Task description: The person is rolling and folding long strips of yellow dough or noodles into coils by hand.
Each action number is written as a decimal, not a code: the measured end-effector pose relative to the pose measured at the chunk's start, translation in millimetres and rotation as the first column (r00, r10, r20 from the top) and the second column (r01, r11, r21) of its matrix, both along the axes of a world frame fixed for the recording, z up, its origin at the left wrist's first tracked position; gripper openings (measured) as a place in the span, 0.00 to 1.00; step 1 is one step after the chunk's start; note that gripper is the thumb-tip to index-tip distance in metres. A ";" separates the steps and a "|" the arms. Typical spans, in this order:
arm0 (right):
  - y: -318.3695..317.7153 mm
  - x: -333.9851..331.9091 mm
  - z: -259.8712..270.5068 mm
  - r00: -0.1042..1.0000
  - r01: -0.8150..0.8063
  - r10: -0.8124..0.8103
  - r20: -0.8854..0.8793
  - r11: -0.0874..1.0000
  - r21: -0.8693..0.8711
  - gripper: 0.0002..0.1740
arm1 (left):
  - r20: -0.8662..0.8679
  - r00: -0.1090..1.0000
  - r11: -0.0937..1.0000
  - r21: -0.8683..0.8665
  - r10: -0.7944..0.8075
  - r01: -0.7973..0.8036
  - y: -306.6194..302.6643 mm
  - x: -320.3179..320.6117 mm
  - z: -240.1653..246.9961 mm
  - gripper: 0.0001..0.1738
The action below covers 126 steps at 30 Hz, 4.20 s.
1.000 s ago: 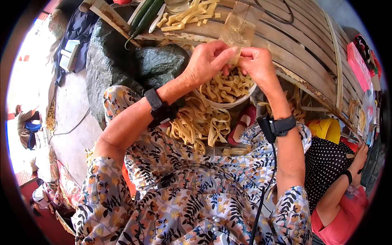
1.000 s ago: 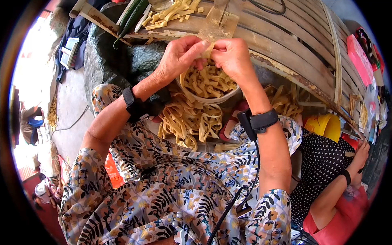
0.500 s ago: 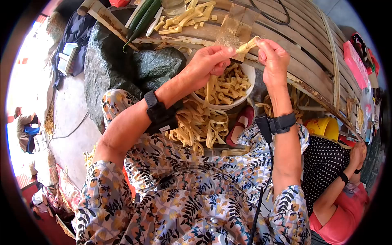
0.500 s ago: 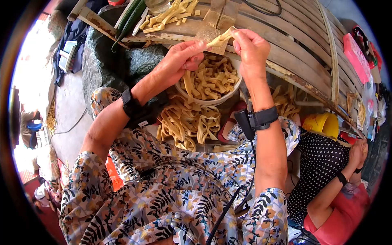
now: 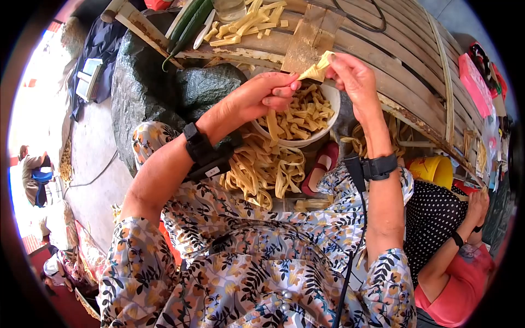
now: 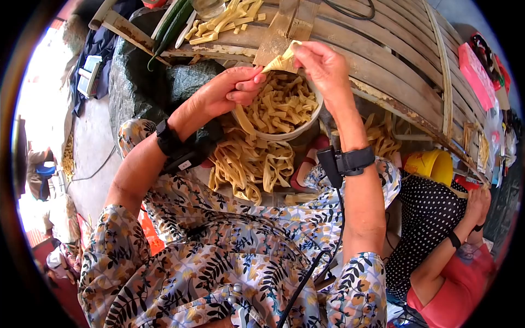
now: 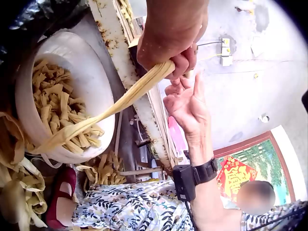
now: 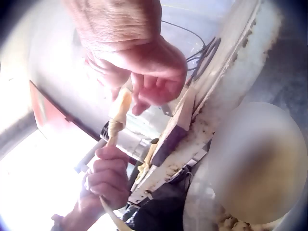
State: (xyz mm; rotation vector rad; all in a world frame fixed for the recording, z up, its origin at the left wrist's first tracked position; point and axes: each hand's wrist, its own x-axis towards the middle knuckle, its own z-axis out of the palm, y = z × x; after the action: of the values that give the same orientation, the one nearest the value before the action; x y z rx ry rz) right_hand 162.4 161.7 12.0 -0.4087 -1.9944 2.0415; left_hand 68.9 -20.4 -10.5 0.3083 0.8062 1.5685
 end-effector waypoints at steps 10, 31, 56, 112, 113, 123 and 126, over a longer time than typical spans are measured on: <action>-10.0 -2.6 -6.7 0.987 -0.158 0.157 -0.031 0.936 -0.313 0.11 | -0.040 0.999 1.000 -0.013 -0.011 0.010 0.2 -4.7 6.8 0.13; 35.2 -77.6 -20.3 0.917 0.315 -0.382 -0.117 0.871 -0.377 0.07 | -0.903 0.326 0.834 0.060 0.279 -0.548 62.2 -85.2 6.4 0.11; 7.5 -11.9 -1.5 0.994 0.104 -0.094 -0.055 0.974 0.202 0.18 | -0.992 0.121 0.962 -0.065 -0.034 -0.264 4.3 -14.0 11.2 0.09; -18.6 -1.3 -15.6 0.954 0.130 -0.089 -0.285 0.983 0.127 0.04 | -0.313 0.869 0.877 -0.173 0.382 -0.448 21.9 18.1 2.7 0.14; -9.3 -2.5 -16.9 0.956 0.146 -0.143 -0.258 0.989 -0.008 0.04 | -0.279 0.889 0.889 -0.182 0.364 -0.421 19.9 20.3 7.6 0.15; -0.5 5.0 -3.9 0.990 -0.049 0.058 0.130 0.996 -0.075 0.15 | -0.330 0.941 0.992 -0.077 0.074 -0.105 -2.2 2.7 -6.4 0.13; -17.0 4.4 -5.0 0.968 -0.201 0.222 0.112 0.964 -0.175 0.13 | -0.363 0.927 0.989 -0.072 0.095 -0.130 0.9 3.7 -4.0 0.13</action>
State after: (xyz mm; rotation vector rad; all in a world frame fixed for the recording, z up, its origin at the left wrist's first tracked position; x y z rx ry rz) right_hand 166.7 144.8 7.0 -0.3846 -2.0303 2.3776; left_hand 72.6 -19.5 -14.5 0.4959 1.1981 1.5970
